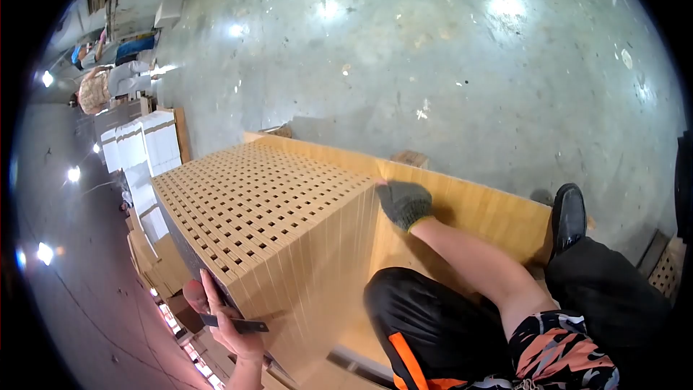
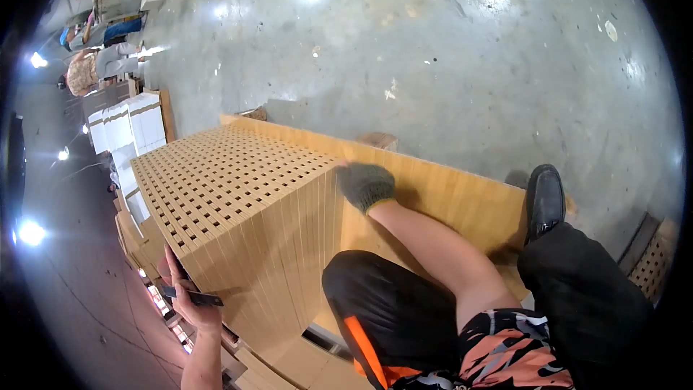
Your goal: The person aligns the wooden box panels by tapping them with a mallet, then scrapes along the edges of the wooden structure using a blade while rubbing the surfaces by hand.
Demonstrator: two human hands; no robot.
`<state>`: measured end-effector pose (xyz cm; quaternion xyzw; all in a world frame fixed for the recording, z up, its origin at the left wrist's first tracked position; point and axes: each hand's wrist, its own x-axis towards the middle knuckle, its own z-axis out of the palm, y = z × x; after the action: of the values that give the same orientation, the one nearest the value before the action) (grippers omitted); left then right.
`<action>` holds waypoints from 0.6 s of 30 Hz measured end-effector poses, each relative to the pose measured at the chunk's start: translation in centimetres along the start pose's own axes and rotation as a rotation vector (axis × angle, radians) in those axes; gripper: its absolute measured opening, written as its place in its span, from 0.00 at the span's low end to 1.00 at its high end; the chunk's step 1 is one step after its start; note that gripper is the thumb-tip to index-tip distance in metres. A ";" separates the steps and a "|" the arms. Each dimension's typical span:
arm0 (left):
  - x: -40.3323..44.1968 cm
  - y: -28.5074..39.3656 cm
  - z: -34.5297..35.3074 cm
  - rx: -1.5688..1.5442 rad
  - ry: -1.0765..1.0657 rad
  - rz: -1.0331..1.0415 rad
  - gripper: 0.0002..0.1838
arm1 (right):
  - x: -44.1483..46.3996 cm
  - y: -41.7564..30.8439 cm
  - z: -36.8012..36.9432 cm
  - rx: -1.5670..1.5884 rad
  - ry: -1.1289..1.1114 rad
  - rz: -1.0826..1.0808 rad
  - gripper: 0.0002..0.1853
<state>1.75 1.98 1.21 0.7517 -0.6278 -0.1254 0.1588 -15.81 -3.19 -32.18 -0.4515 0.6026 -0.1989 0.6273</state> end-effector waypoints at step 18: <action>-0.2 -0.3 0.1 -0.387 -0.008 -0.036 0.31 | -5.8 -11.4 7.7 0.419 0.434 -1.342 0.26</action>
<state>1.97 2.25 0.98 0.7176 -0.5792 -0.2494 0.2956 -6.42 -1.95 -20.69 -0.5445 0.2565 -0.7358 0.3103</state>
